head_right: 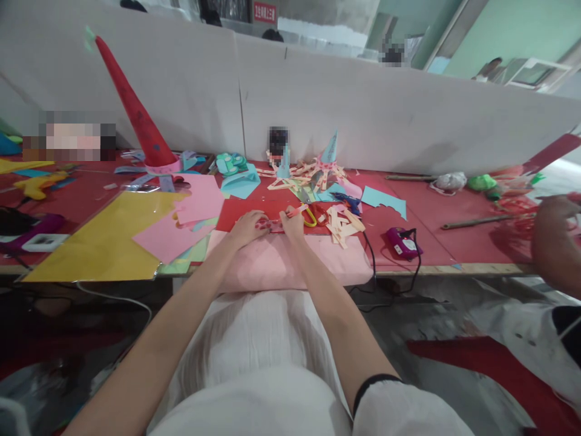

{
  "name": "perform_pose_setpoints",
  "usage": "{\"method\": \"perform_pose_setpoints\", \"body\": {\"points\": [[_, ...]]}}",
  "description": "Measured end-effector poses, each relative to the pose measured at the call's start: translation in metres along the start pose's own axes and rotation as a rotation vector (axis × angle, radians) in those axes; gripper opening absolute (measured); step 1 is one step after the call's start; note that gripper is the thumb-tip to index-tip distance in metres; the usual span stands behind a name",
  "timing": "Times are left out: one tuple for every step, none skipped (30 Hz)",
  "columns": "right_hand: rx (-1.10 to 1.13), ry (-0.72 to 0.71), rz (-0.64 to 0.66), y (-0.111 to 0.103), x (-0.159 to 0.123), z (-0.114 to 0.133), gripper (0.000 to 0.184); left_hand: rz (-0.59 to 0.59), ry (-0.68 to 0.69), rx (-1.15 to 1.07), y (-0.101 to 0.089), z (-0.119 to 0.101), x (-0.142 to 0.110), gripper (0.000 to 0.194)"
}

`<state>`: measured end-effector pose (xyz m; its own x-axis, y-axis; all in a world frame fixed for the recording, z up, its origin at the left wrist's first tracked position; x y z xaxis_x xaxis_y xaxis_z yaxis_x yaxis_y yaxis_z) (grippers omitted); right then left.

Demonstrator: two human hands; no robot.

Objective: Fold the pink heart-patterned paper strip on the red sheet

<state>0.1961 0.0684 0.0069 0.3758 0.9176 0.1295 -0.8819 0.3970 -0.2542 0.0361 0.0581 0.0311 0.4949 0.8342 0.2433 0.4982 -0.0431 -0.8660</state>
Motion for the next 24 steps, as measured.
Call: {"method": "perform_pose_setpoints", "body": {"points": [[-0.009, -0.008, -0.002, 0.0000, 0.0002, -0.0002, 0.024, -0.003, 0.001, -0.001, 0.0002, 0.0001, 0.0001, 0.027], [-0.018, -0.013, 0.000, 0.0001, 0.0004, -0.0004, 0.024, -0.007, 0.003, -0.001, 0.0004, 0.0003, 0.0002, 0.027], [-0.027, -0.016, 0.004, 0.0002, 0.0005, -0.0004, 0.024, -0.012, 0.005, -0.002, 0.0007, 0.0006, 0.0004, 0.026], [-0.035, -0.016, 0.009, 0.0002, 0.0005, -0.0005, 0.024, -0.016, 0.008, -0.003, 0.0010, 0.0009, 0.0005, 0.026], [-0.042, -0.013, 0.013, 0.0002, 0.0004, -0.0004, 0.024, -0.019, 0.011, -0.004, 0.0014, 0.0012, 0.0007, 0.026], [-0.048, -0.006, 0.017, 0.0002, 0.0003, -0.0003, 0.024, -0.021, 0.013, -0.005, 0.0018, 0.0015, 0.0008, 0.026], [-0.053, 0.001, 0.018, 0.0001, 0.0001, -0.0002, 0.023, -0.024, 0.013, -0.005, 0.0021, 0.0018, 0.0009, 0.026], [-0.057, 0.008, 0.018, 0.0000, -0.0002, 0.0000, 0.023, -0.026, 0.012, -0.005, 0.0023, 0.0020, 0.0009, 0.026], [-0.056, 0.014, 0.018, -0.0001, -0.0004, 0.0002, 0.023, -0.027, 0.010, -0.004, 0.0023, 0.0022, 0.0010, 0.027], [-0.052, 0.018, 0.021, -0.0001, -0.0007, 0.0004, 0.023, -0.027, 0.009, -0.003, 0.0023, 0.0023, 0.0010, 0.027], [-0.043, 0.022, 0.027, 0.0000, -0.0009, 0.0005, 0.023, -0.026, 0.009, -0.003, 0.0021, 0.0023, 0.0010, 0.028], [-0.034, 0.022, 0.033, 0.0002, -0.0010, 0.0007, 0.023, -0.022, 0.010, -0.002, 0.0019, 0.0022, 0.0009, 0.028], [-0.029, 0.020, 0.038, 0.0004, -0.0011, 0.0008, 0.023, -0.017, 0.012, -0.001, 0.0017, 0.0021, 0.0009, 0.028], [-0.029, 0.015, 0.041, 0.0005, -0.0012, 0.0010, 0.023, -0.013, 0.012, 0.000, 0.0014, 0.0019, 0.0008, 0.028], [-0.034, 0.008, 0.041, 0.0005, -0.0012, 0.0012, 0.023, -0.010, 0.014, 0.000, 0.0011, 0.0017, 0.0007, 0.028], [-0.040, 0.000, 0.037, 0.0003, -0.0012, 0.0015, 0.023, -0.009, 0.014, 0.000, 0.0007, 0.0016, 0.0006, 0.028], [-0.046, -0.006, 0.032, 0.0002, -0.0012, 0.0018, 0.023, -0.008, 0.012, -0.001, 0.0004, 0.0015, 0.0005, 0.029], [-0.050, -0.009, 0.030, 0.0000, -0.0011, 0.0019, 0.024, -0.008, 0.010, -0.002, 0.0002, 0.0015, 0.0004, 0.029], [-0.051, -0.010, 0.028, -0.0001, -0.0011, 0.0020, 0.024, -0.008, 0.008, -0.004, 0.0001, 0.0014, 0.0003, 0.029], [-0.051, -0.008, 0.028, -0.0002, -0.0012, 0.0021, 0.024, -0.008, 0.006, -0.007, 0.0000, 0.0014, 0.0003, 0.028], [-0.051, -0.005, 0.028, -0.0003, -0.0012, 0.0020, 0.024, -0.008, 0.006, -0.009, 0.0001, 0.0014, 0.0003, 0.028], [-0.049, -0.002, 0.030, -0.0003, -0.0012, 0.0020, 0.024, -0.009, 0.007, -0.010, 0.0002, 0.0014, 0.0003, 0.028], [-0.042, 0.004, 0.034, -0.0003, -0.0011, 0.0019, 0.024, -0.010, 0.008, -0.011, 0.0003, 0.0014, 0.0003, 0.028], [-0.030, 0.010, 0.038, -0.0003, -0.0011, 0.0019, 0.023, -0.013, 0.010, -0.012, 0.0005, 0.0015, 0.0004, 0.028]]}}
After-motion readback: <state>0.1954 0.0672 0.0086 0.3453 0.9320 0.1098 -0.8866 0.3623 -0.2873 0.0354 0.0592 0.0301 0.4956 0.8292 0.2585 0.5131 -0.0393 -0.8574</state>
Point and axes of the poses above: each hand's wrist, its own x-axis towards the middle knuckle, its own y-axis out of the palm, z = x × y, the point moved 3 cm from there along x, towards the middle knuckle, and after that the axes turned 6 degrees about y, right-handed, at the moved point
